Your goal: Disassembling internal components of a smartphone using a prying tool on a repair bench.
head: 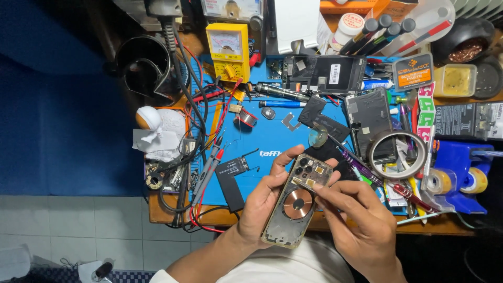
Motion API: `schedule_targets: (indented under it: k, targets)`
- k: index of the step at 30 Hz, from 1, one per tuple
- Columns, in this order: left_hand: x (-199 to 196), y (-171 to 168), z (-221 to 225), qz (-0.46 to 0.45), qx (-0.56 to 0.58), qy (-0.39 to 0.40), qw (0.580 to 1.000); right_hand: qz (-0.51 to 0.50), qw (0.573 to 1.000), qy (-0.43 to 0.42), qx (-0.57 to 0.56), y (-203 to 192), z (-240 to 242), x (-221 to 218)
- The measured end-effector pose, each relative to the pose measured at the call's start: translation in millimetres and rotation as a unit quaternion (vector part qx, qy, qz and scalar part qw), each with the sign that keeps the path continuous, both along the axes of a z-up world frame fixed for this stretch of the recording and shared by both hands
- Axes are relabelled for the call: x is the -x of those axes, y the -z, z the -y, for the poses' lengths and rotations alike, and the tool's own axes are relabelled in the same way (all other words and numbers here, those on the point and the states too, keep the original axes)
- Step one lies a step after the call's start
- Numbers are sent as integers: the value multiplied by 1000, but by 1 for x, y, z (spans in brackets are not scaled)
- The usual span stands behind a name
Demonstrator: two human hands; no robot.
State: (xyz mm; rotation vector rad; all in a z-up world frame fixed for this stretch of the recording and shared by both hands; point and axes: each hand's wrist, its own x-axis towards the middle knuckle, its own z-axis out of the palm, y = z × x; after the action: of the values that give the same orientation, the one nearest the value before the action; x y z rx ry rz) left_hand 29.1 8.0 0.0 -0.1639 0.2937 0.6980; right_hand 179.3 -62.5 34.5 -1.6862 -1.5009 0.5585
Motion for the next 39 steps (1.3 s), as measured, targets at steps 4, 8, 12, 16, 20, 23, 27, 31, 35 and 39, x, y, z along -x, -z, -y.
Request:
schedule_targets:
  k: [4, 8, 12, 16, 20, 23, 27, 31, 35, 39]
  targets:
    - [2, 0, 1, 5, -4, 2, 1000, 4, 1000, -10, 8, 1, 0, 0]
    - [3, 1, 2, 10, 4, 2, 1000, -1, 1000, -2, 21, 5, 5, -1]
    - [4, 2, 4, 10, 14, 10, 1000, 16, 999, -32, 32, 8, 10, -5]
    - [5, 2, 5, -2, -14, 20, 1000, 63, 996, -54, 19, 8, 12, -7]
    - [6, 1, 5, 0, -19, 29, 999, 82, 993, -77, 16, 7, 13, -11]
    - [7, 0, 5, -6, -27, 40, 999, 93, 991, -94, 11, 7, 12, -13]
    - [7, 0, 7, -8, -6, 40, 999, 108, 988, -107, 1, 5, 11, -14]
    - [7, -1, 8, -10, -3, 39, 999, 111, 988, -111, -2, 4, 11, -14]
    - [9, -2, 9, 6, 0, 48, 999, 106, 987, -121, -17, 7, 11, -17]
    - [9, -4, 10, -10, -18, 55, 998, 108, 985, -133, -32, 4, 8, -18]
